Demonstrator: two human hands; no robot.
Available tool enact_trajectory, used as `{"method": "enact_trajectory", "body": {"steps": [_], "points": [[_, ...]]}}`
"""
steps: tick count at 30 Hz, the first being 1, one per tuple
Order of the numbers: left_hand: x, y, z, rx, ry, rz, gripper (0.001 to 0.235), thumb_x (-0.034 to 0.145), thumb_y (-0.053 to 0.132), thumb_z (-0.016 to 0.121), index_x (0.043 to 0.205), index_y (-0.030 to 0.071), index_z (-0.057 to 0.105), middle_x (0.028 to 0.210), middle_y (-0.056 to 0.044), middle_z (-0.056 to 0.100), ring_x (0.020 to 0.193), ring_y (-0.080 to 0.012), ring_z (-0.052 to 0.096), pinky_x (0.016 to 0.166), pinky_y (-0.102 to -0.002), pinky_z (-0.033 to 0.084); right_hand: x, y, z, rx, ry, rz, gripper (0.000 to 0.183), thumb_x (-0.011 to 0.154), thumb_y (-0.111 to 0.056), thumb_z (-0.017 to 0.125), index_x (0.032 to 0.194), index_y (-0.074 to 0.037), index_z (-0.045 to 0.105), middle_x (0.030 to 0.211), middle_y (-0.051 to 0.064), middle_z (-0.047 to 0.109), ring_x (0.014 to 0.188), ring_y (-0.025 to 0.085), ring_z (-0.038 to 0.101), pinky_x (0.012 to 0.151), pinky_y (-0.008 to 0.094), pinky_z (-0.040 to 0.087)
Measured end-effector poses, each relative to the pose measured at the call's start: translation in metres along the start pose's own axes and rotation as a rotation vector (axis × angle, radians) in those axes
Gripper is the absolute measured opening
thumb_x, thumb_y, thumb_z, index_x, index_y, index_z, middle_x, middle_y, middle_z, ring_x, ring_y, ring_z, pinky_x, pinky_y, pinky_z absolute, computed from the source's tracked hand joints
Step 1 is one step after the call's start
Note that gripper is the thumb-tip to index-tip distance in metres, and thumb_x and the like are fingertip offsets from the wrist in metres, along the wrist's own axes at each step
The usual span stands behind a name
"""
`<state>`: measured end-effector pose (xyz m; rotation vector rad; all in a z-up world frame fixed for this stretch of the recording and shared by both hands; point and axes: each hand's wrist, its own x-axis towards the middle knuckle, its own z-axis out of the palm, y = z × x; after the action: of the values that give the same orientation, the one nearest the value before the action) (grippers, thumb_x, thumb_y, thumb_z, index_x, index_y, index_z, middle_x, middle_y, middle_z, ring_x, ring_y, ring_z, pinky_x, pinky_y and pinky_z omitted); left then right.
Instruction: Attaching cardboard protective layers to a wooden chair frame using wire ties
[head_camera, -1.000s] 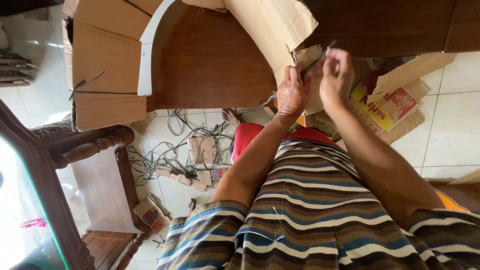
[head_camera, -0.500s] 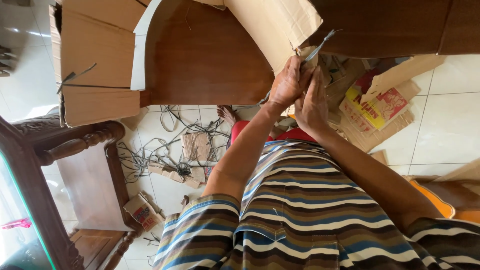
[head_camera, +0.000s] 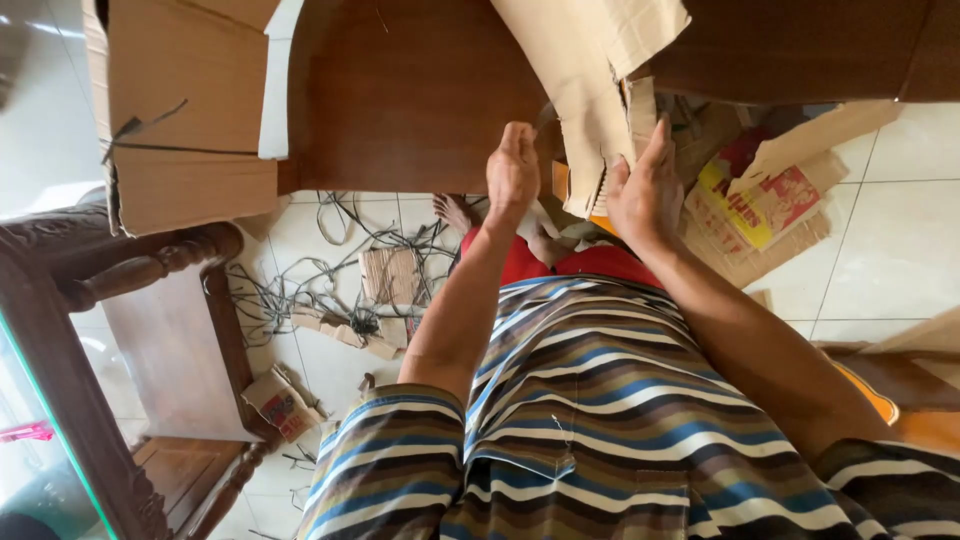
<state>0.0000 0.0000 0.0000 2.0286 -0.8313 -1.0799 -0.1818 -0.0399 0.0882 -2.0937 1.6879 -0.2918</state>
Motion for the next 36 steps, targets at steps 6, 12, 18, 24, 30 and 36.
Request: {"method": "enact_trajectory", "body": {"steps": [6,12,18,24,30,36], "points": [[0.014,-0.092,0.014,0.363,-0.192,-0.414,0.035,0.103,0.044,0.034,0.116,0.022,0.058,0.112,-0.02,0.073,0.116,-0.0371,0.069,0.101,-0.05,0.053,0.001,-0.01,-0.007,0.043,0.041,-0.039,0.07,0.095,-0.007,0.064,0.153,0.009,0.027,0.131,0.032,0.054,0.112,0.056,0.064,0.088,0.062,0.057],[0.034,-0.145,0.029,0.349,-0.217,-0.361,0.036,0.098,0.034,0.039,0.118,0.018,0.065,0.111,-0.017,0.073,0.114,-0.0384,0.069,0.098,-0.051,0.054,0.001,-0.011,-0.005,0.036,0.066,-0.063,0.069,0.095,-0.006,0.065,0.151,0.012,0.029,0.131,0.035,0.053,0.117,0.056,0.061,0.093,0.061,0.055],[0.065,-0.159,0.021,0.335,-0.043,-0.162,0.027,0.1,0.021,0.048,0.116,0.017,0.069,0.106,-0.012,0.071,0.108,-0.0355,0.07,0.094,-0.048,0.057,0.0,-0.006,0.004,0.043,0.095,-0.084,0.068,0.096,-0.005,0.066,0.15,0.013,0.031,0.138,0.037,0.051,0.121,0.057,0.059,0.096,0.062,0.054],[0.082,-0.095,-0.009,0.219,0.065,-0.127,0.06,0.103,0.028,0.062,0.157,0.017,0.038,0.148,-0.022,0.051,0.137,-0.0487,0.05,0.112,-0.064,0.046,0.0,-0.007,0.004,0.038,0.072,-0.075,0.066,0.095,-0.005,0.063,0.15,0.014,0.031,0.139,0.037,0.051,0.121,0.056,0.059,0.097,0.06,0.053],[0.073,-0.171,0.015,0.307,0.188,-0.359,0.093,0.088,0.034,0.08,0.16,0.011,0.026,0.154,-0.021,0.043,0.143,-0.0417,0.045,0.122,-0.05,0.036,0.0,0.008,0.019,-0.015,0.065,-0.043,0.068,0.095,-0.011,0.068,0.149,0.014,0.034,0.139,0.038,0.052,0.123,0.055,0.059,0.1,0.06,0.05],[0.053,-0.208,0.021,0.324,0.268,-0.482,0.098,0.089,0.02,0.08,0.163,0.01,0.018,0.157,-0.026,0.034,0.141,-0.0481,0.043,0.114,-0.056,0.043,-0.001,0.016,0.024,-0.054,0.073,0.0,0.071,0.093,-0.009,0.071,0.151,0.012,0.036,0.139,0.037,0.055,0.118,0.055,0.062,0.096,0.061,0.051]]}}
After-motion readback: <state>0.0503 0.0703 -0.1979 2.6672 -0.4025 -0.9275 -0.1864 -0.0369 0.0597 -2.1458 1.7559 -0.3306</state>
